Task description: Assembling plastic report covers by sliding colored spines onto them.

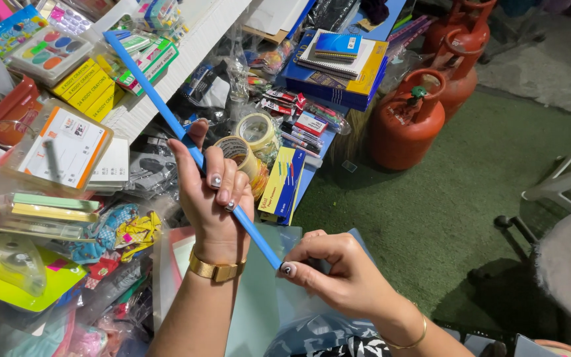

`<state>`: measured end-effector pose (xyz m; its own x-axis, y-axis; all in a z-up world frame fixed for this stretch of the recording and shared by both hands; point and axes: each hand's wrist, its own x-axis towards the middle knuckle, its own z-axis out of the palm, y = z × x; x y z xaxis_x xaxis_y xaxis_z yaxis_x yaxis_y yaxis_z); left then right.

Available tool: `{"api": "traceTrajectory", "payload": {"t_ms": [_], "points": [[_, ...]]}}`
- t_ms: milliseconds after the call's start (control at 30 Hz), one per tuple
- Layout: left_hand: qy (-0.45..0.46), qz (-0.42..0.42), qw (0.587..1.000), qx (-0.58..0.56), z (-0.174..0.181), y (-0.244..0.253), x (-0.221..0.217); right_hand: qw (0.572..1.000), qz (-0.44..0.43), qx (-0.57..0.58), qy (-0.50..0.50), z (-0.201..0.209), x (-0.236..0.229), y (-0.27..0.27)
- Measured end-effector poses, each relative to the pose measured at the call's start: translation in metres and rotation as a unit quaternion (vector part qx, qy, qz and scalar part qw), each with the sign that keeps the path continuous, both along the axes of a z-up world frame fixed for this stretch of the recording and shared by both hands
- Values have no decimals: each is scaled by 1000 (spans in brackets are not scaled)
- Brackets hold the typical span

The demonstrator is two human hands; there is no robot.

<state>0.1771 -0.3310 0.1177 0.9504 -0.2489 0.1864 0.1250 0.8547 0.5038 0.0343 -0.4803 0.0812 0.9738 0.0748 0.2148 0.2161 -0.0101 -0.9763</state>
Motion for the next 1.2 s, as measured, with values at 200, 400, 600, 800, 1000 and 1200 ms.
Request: {"api": "traceTrajectory", "payload": {"t_ms": [200, 400, 600, 800, 1000, 1200], "points": [[-44, 32, 998, 36, 15, -1, -9, 999, 1, -12, -52, -6, 3, 2], [-48, 49, 997, 41, 19, -1, -9, 996, -15, -27, -89, -5, 4, 2], [-54, 10, 998, 4, 13, 2, -6, 993, 11, 10, -121, -9, 7, 0], [-48, 12, 999, 7, 9, 0, -5, 991, -9, -32, -132, 1, 9, -4], [-27, 30, 999, -13, 12, 1, -1, 986, -10, -51, -159, 1, 4, -2], [-32, 23, 999, -10, 15, -1, -3, 987, -9, -47, -156, 6, 3, 0]]}}
